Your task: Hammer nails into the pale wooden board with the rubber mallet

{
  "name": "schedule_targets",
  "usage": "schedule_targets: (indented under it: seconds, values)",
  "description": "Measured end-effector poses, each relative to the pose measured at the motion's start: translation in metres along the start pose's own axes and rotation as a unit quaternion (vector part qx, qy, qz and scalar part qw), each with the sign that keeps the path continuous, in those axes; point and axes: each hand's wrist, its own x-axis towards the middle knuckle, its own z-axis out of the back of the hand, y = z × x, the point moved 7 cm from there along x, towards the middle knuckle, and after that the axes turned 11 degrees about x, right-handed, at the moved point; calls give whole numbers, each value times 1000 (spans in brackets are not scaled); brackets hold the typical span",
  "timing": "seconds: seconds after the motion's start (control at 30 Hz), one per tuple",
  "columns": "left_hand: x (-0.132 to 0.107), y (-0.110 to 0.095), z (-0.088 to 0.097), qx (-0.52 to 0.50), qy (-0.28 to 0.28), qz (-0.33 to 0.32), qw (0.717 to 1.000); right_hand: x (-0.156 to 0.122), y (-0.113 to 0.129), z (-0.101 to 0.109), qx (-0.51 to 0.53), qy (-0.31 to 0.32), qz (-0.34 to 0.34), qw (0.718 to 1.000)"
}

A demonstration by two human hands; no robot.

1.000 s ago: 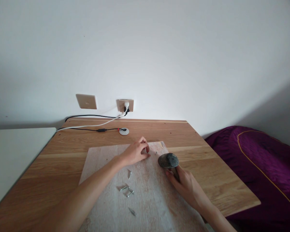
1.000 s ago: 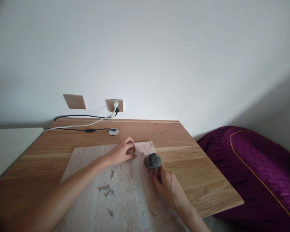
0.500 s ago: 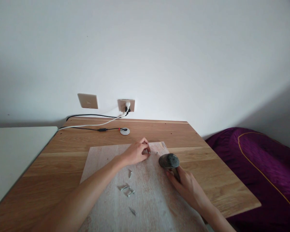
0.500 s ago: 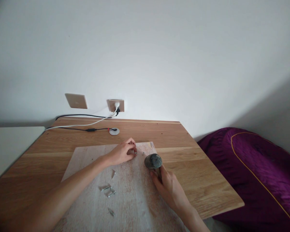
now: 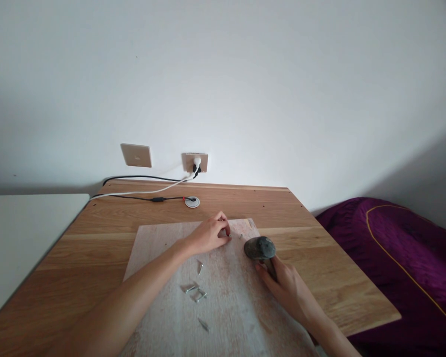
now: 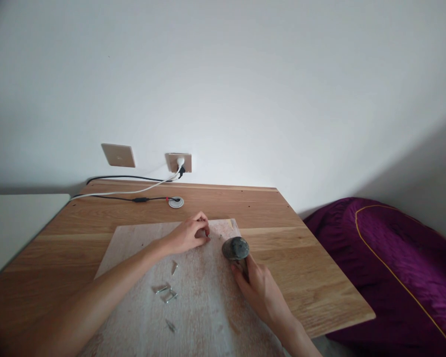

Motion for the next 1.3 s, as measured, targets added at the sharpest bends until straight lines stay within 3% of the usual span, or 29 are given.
schedule_targets:
  seconds: [0.77,1.3]
  values:
    - [-3,2,0,8,-19,-9,1000,10,8,9,13,52,-6,999]
    - [-3,-2,1,17,-35,-32,999,46,54,4,27,83,42,995]
